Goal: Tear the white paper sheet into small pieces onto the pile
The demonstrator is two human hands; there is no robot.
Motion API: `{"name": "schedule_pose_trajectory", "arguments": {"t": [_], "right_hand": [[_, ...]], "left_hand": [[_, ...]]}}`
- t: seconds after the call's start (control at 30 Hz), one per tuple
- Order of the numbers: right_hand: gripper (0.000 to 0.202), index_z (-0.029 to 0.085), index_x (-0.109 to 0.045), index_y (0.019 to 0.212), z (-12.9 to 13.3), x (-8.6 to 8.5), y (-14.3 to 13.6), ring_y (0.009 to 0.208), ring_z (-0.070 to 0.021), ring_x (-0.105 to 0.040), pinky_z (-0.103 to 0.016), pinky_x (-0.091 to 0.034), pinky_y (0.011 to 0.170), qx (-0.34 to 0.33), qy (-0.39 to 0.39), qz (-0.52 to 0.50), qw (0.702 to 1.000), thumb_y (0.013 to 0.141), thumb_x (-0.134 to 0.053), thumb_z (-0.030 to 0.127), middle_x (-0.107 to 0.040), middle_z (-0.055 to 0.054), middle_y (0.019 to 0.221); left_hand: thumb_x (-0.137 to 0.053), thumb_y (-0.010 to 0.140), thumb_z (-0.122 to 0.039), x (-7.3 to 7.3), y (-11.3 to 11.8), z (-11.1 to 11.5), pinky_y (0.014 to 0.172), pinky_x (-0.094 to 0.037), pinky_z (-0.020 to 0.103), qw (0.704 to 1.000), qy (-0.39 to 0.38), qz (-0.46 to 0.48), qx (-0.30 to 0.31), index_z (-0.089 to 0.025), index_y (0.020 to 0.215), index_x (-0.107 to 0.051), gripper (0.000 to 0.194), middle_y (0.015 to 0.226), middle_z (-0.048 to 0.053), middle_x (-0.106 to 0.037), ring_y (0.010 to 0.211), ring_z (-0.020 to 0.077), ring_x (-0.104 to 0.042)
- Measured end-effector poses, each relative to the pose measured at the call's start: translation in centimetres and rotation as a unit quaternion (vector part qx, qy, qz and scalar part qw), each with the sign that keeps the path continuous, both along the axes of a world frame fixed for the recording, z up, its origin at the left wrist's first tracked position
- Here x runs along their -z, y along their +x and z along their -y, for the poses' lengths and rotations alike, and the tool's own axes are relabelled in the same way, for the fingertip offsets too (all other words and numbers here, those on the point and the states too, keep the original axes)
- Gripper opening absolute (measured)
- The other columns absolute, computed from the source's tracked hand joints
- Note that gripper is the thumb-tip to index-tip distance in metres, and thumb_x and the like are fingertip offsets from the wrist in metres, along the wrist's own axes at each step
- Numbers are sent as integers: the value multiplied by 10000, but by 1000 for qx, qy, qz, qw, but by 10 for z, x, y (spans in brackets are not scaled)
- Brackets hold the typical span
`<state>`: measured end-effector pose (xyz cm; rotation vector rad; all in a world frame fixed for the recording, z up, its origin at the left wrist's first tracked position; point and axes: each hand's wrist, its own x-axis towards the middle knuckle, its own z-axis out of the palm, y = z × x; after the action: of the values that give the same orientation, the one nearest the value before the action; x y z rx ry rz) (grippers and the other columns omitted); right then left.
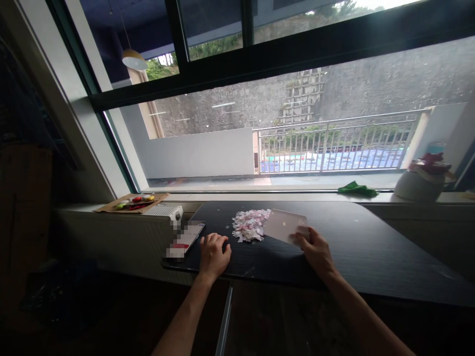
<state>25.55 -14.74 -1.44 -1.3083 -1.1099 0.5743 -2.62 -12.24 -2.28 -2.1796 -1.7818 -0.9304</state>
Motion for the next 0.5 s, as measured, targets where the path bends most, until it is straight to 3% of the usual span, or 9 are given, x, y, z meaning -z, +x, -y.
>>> {"name": "schedule_pose_trajectory", "arguments": {"t": [0.2, 0.33, 0.5], "right_hand": [[256, 188, -615, 909, 4, -1, -8, 746, -218, -660, -342, -517, 687, -49, -3, 38, 998, 715, -588, 353, -715, -52, 807], [235, 193, -606, 886, 8, -2, -10, 748, -213, -665, -336, -526, 695, -56, 18, 16, 998, 717, -592, 357, -716, -54, 807], [233, 194, -597, 886, 3, 3, -10, 781, -224, -681, -373, -522, 771, -111, 21, 8, 994, 722, -590, 359, -730, -69, 820]], "left_hand": [[-520, 780, -223, 3, -3, -3, 992, -309, 470, 1000, 12, -2, 3, -198, 915, -662, 197, 1003, 70, -674, 1072, 263, -529], [-516, 777, -232, 4, -3, -4, 984, -319, 471, 1000, 18, -5, -3, -205, 915, -669, 209, 1010, 74, -679, 1070, 269, -535], [-507, 781, -237, 4, -4, -4, 973, -330, 468, 1000, 21, -7, 3, -200, 919, -669, 216, 1001, 72, -683, 1067, 269, -535]]}}
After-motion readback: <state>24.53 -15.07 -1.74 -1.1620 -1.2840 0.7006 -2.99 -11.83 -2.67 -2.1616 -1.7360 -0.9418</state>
